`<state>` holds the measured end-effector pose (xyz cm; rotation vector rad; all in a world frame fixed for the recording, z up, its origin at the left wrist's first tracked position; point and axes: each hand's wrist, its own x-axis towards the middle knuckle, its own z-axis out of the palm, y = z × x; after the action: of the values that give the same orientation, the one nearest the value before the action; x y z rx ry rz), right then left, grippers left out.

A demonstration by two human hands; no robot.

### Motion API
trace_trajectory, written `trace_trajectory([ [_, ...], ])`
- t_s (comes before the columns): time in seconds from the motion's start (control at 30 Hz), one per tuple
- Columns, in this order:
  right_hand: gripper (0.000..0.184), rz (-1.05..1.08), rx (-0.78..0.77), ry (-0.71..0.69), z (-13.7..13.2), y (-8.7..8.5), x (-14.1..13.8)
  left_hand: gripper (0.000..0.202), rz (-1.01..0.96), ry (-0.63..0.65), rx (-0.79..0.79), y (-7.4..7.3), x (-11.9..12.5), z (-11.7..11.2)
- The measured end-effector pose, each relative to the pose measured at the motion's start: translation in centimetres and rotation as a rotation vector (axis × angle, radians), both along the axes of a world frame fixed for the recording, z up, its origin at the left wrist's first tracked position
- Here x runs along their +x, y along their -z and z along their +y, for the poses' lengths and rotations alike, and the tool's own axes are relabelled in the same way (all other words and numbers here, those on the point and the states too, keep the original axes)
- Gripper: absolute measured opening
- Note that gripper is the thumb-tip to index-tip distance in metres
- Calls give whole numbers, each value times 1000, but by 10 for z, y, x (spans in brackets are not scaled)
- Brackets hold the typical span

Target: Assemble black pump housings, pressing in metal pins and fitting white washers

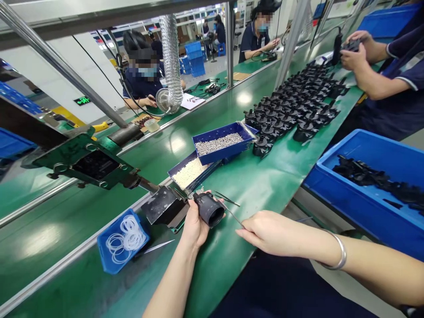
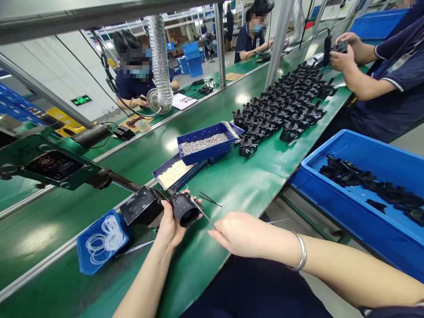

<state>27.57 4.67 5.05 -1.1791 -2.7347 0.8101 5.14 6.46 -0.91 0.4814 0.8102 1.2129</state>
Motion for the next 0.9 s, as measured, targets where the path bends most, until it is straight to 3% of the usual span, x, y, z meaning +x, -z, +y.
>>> trace_trajectory([
  [0.13, 45, -109, 148, 92, 18, 5, 7, 70, -83, 62, -39, -9, 3, -4],
  [0.27, 40, -311, 315, 178, 50, 20, 13, 70, -158, 105, -70, -16, 5, -7],
  [0.5, 34, -449, 296, 210, 92, 36, 3, 66, -272, 133, -140, -26, 8, -13],
  [0.77, 31, -440, 312, 215, 100, 36, -5, 67, -321, 129, -231, -37, 10, -15],
  [0.9, 33, -403, 356, 220, 92, 24, -5, 67, -308, 135, -264, -37, 10, -16],
])
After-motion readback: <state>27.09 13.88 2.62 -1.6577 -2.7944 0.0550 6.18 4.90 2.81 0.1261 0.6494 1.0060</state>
